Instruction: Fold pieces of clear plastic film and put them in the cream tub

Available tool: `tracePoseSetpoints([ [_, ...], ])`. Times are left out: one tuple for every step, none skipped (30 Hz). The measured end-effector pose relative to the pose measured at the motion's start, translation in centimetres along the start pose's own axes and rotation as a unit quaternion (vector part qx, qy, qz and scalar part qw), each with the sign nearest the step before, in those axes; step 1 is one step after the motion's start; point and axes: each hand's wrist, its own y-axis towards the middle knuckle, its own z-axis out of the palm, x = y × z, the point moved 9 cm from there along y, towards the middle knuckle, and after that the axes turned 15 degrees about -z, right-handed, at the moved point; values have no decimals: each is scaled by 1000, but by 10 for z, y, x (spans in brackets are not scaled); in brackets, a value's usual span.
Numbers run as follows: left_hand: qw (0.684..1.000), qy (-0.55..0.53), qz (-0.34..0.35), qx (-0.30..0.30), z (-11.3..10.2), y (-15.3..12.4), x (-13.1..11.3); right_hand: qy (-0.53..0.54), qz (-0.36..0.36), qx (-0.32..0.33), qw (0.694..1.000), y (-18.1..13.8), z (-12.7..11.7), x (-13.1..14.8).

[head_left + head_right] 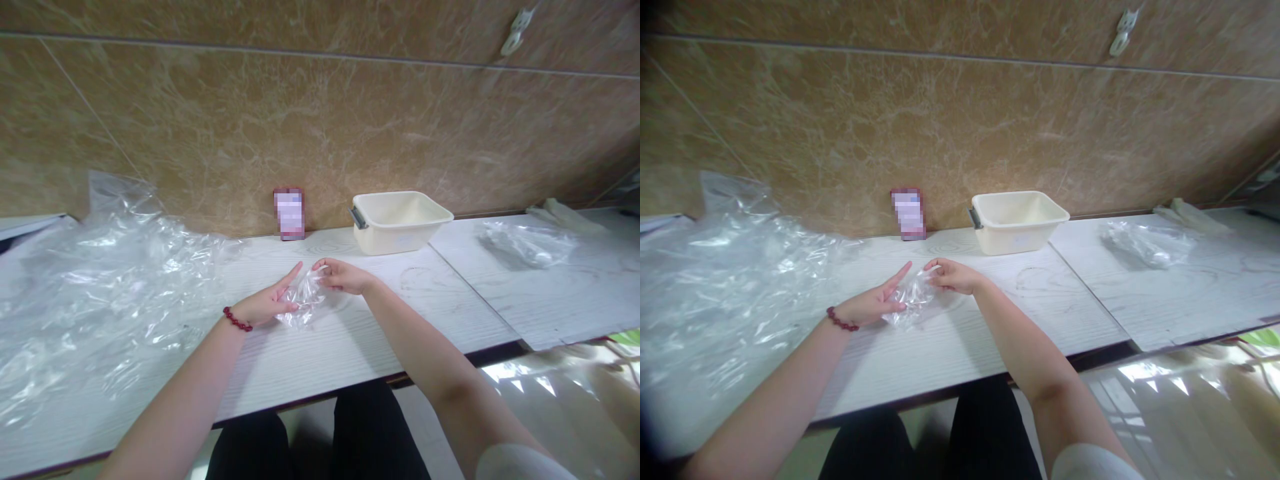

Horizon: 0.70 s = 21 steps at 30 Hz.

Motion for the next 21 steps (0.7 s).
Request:
tracePoseSetpoints([
  [1000,6,2,5,1,-1,-1,7,-2,-10,1000,1,0,0],
  [1000,11,1,10,2,-2,-1,16,-3,-26,1000,2,-1,-1],
  [1000,15,-2,12,2,-1,-1,28,-4,-54,998,3,-5,-2],
  [1000,14,-6,11,2,-1,0,45,-6,-92,995,4,-10,-3],
  [1000,9,-9,4,0,1,0,67,-5,-134,989,4,-15,-6],
  [1000,-1,-6,-10,-3,2,0,93,2,-173,980,4,-20,-10],
  [999,-13,3,-29,-7,4,-1,121,15,-202,972,3,-22,-15],
  [998,-26,15,-52,-12,5,-2,147,32,-214,965,2,-21,-20],
  [996,-37,30,-76,-17,6,-3,167,51,-211,962,2,-18,-24],
  [993,-46,43,-98,-22,7,-4,179,66,-197,962,2,-12,-26],
  [991,-51,51,-116,-25,8,-4,180,75,-178,965,2,-6,-27],
  [989,-54,54,-127,-27,9,-3,174,77,-160,969,2,-1,-26],
  [988,-55,54,-131,-28,10,-2,162,74,-149,973,1,3,-24],
  [989,-53,52,-130,-27,11,-1,151,70,-143,976,1,6,-23],
  [989,-49,51,-127,-26,12,0,139,68,-143,978,1,8,-22],
  [990,-45,52,-123,-24,12,0,129,66,-149,978,0,8,-21],
  [991,-39,55,-119,-22,12,0,120,64,-161,977,0,6,-20],
  [991,-33,59,-114,-20,12,0,110,64,-177,976,-1,3,-20],
  [991,-26,64,-112,-19,12,-1,101,67,-190,974,-2,1,-19],
  [991,-18,69,-111,-17,11,-1,93,73,-201,973,-3,-2,-19],
  [991,-6,75,-114,-17,11,-2,88,80,-206,971,-4,-3,-18],
])
